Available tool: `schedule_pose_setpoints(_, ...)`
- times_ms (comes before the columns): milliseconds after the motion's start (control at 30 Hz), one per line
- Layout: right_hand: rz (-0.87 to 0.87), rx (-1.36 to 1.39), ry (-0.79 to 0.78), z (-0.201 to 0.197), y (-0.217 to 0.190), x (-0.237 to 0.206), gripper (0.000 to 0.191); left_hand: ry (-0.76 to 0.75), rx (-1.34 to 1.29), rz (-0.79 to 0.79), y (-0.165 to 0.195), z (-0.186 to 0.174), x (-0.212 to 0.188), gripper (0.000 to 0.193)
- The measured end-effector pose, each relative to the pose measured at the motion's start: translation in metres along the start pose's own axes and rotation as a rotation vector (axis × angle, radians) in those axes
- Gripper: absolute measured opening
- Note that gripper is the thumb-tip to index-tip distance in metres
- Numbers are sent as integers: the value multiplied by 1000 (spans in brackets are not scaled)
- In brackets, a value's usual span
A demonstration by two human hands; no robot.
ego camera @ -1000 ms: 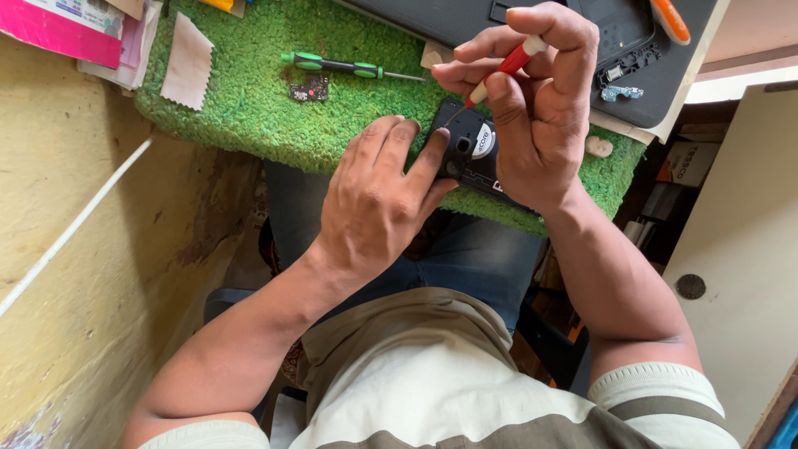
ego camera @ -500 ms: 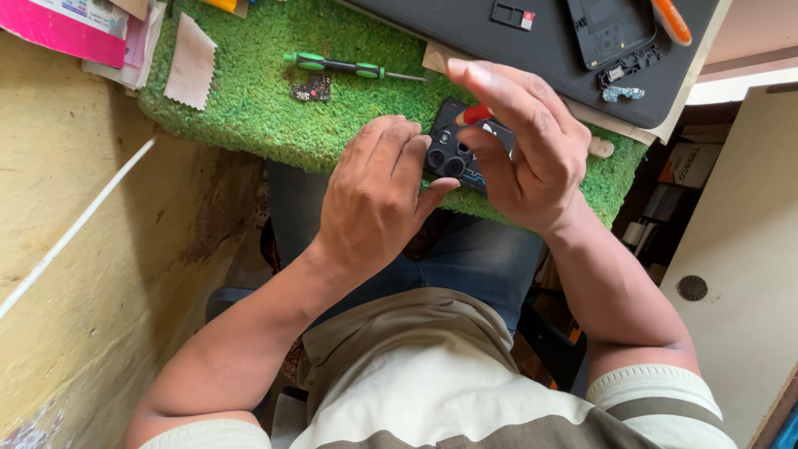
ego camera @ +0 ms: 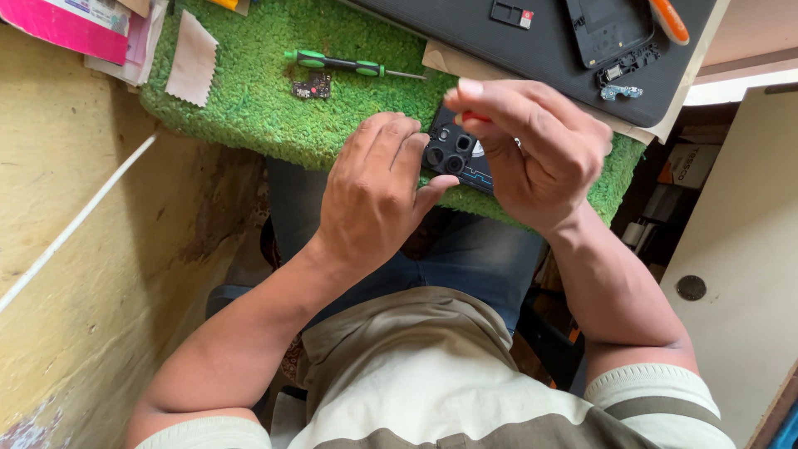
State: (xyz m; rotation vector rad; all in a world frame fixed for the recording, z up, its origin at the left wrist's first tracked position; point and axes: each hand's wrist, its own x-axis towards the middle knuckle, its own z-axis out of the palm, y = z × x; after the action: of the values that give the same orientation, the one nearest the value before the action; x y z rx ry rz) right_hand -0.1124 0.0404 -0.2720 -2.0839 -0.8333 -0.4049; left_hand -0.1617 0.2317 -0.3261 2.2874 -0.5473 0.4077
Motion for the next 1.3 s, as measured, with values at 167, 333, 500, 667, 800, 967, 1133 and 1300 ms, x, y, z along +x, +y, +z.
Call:
schedule_pose_setpoints(167,47,-77,18,0,-3,-1,28,-7,-12,-10,0,-2,0,49)
schedule_pose_setpoints(333,17,58,-51,2,-5,4,24,-2,-10,8,0,-2,1,50)
schedule_pose_setpoints(500,-48,-62,25,2,-7,7,32,-12,-27,-8,1,-3,1,49)
schedule_pose_setpoints(667,-81,-84,40,3,-4,4,30,1,-12,-2,1,-2,2,50)
schedule_pose_setpoints(800,-64,-133,62,3,0,0,33,-2,-2,-6,1,-3,1,49)
schedule_pose_setpoints(967,7,-25,-4,2,-1,-2,27,-5,-19,-4,1,-2,1,48)
schedule_pose_setpoints(1133,31,-184,36,-3,-3,4,32,-3,29,2,0,-2,0,50)
schedule_pose_setpoints(1300,48,-6,-35,0,-3,3,36,-6,0,-7,1,-2,1,48)
